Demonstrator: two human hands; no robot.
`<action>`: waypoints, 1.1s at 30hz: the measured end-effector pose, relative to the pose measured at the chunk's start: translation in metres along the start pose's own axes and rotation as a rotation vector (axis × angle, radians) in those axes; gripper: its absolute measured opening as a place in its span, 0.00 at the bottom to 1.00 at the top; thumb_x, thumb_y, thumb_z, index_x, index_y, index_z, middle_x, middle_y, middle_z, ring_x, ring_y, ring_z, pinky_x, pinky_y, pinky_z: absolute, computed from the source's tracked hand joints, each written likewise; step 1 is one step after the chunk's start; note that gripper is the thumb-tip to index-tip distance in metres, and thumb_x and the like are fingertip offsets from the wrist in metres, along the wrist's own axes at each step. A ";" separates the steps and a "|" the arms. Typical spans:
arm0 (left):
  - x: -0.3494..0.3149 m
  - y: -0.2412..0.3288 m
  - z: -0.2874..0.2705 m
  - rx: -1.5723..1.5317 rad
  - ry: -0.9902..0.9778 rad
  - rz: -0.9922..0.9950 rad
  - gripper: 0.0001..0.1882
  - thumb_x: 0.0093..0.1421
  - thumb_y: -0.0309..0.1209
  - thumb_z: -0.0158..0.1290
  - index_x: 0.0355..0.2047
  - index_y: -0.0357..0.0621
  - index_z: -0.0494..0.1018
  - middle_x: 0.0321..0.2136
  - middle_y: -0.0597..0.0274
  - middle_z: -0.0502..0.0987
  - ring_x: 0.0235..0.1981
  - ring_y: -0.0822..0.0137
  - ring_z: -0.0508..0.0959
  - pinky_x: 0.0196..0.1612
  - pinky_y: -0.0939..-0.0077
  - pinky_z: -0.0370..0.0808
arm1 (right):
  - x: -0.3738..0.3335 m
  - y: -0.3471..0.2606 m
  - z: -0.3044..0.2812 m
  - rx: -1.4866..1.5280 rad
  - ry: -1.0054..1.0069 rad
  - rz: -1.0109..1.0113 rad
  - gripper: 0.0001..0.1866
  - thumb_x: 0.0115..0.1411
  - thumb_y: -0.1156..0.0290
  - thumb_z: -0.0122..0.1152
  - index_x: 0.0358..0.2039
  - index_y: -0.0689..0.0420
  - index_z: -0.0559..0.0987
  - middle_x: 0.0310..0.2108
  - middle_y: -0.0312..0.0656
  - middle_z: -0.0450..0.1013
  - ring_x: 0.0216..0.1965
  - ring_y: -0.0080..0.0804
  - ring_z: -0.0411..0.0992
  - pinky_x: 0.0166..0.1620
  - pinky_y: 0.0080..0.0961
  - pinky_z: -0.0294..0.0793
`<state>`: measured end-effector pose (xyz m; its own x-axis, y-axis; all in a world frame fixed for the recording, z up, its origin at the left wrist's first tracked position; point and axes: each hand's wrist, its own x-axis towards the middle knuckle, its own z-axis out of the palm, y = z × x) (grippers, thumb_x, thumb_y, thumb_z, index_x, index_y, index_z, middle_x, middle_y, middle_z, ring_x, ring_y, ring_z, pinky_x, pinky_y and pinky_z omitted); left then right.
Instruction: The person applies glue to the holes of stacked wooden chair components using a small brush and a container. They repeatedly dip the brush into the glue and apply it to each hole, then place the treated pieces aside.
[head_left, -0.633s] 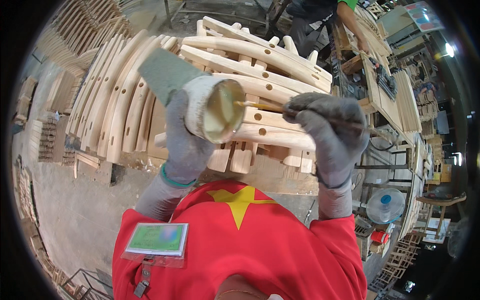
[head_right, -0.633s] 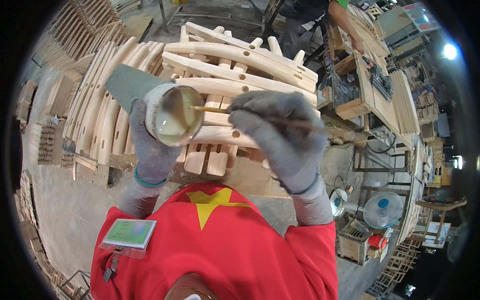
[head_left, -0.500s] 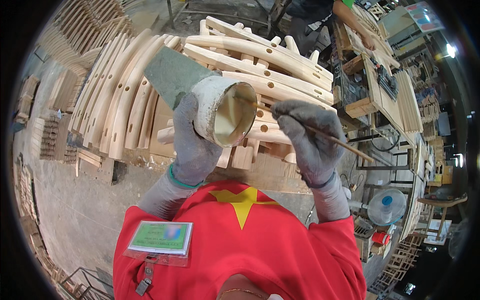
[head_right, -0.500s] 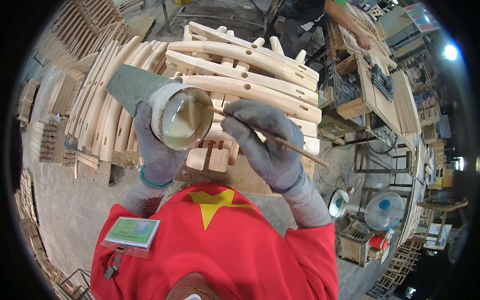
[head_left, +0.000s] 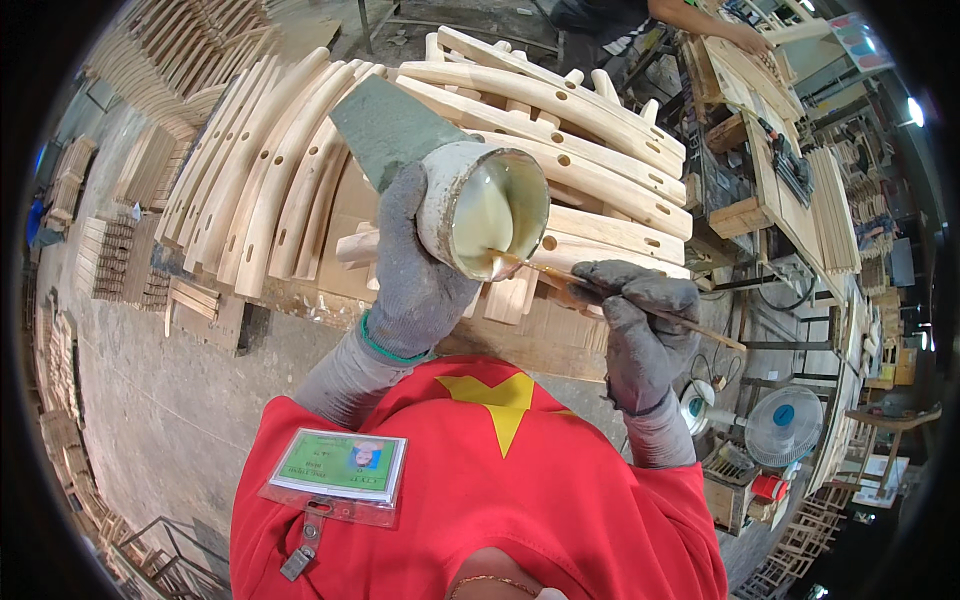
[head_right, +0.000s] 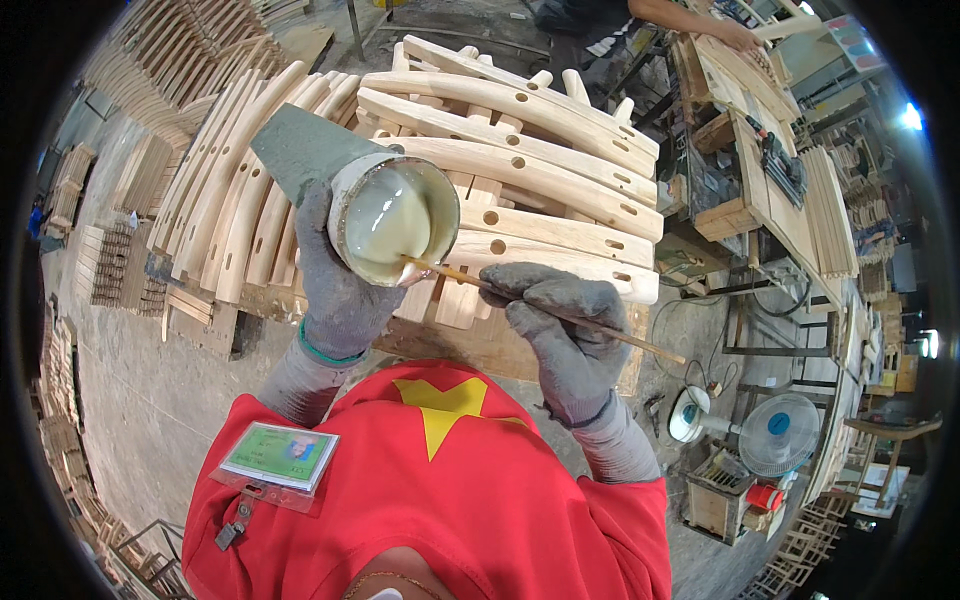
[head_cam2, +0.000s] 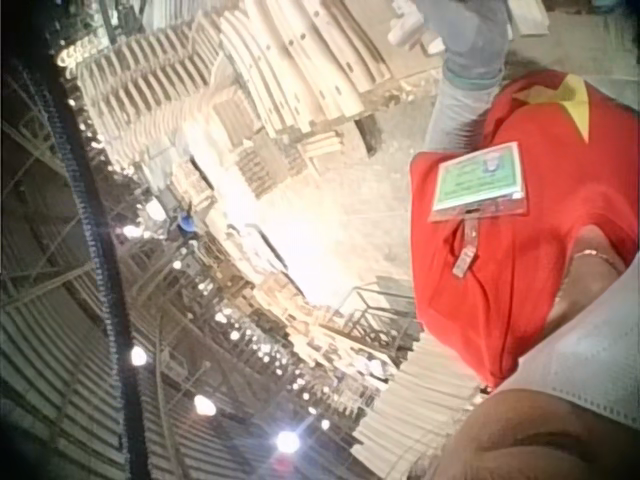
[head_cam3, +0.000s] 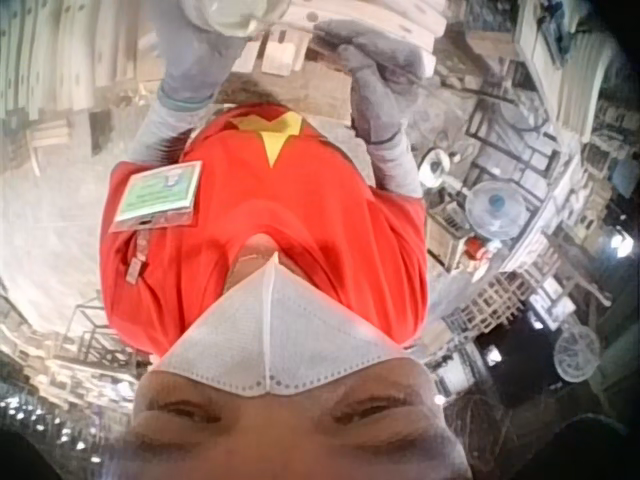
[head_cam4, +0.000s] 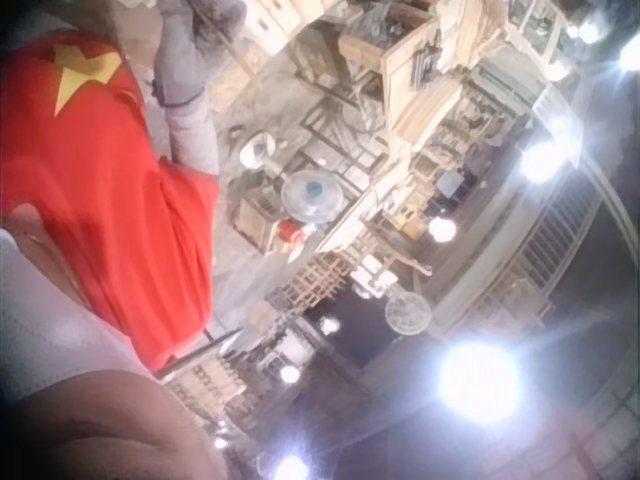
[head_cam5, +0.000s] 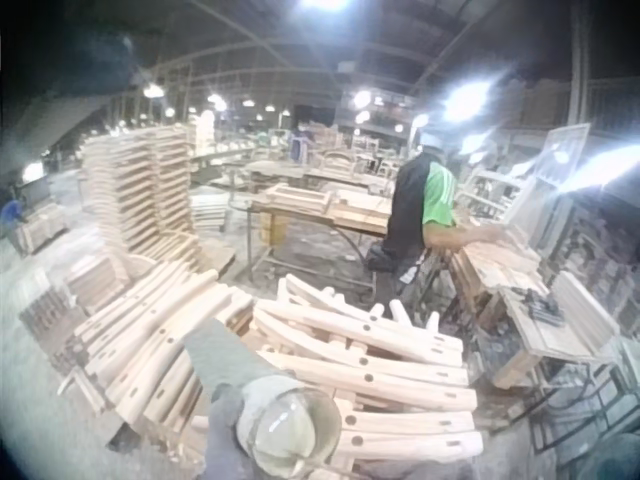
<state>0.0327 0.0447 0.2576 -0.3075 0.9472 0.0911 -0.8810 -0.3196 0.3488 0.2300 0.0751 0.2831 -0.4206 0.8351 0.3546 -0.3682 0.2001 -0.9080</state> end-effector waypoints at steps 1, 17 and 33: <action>-0.001 0.001 0.002 -0.115 0.038 -0.078 0.31 0.57 0.30 0.54 0.58 0.42 0.54 0.55 0.58 0.64 0.56 0.60 0.66 0.57 0.64 0.67 | -0.001 0.002 -0.002 -0.030 -0.036 -0.047 0.13 0.55 0.88 0.52 0.38 0.61 0.66 0.39 0.61 0.72 0.43 0.48 0.74 0.47 0.43 0.76; 0.040 -0.026 -0.057 0.200 0.137 0.070 0.24 0.67 0.48 0.37 0.54 0.46 0.63 0.50 0.61 0.70 0.53 0.64 0.70 0.58 0.64 0.66 | 0.098 0.055 -0.042 -0.552 0.017 0.267 0.15 0.56 0.63 0.63 0.32 0.63 0.75 0.22 0.38 0.74 0.26 0.19 0.73 0.29 0.19 0.73; 0.039 -0.024 -0.061 0.177 0.159 0.038 0.25 0.66 0.50 0.37 0.55 0.47 0.62 0.51 0.62 0.70 0.54 0.64 0.69 0.59 0.64 0.65 | 0.107 0.044 -0.021 -1.064 -0.243 0.158 0.14 0.55 0.61 0.62 0.30 0.60 0.75 0.18 0.44 0.71 0.21 0.36 0.70 0.28 0.28 0.69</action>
<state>0.0197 0.0876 0.1958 -0.4042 0.9139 -0.0363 -0.7954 -0.3317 0.5073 0.1868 0.1839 0.2762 -0.5948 0.7905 0.1459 0.5574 0.5363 -0.6338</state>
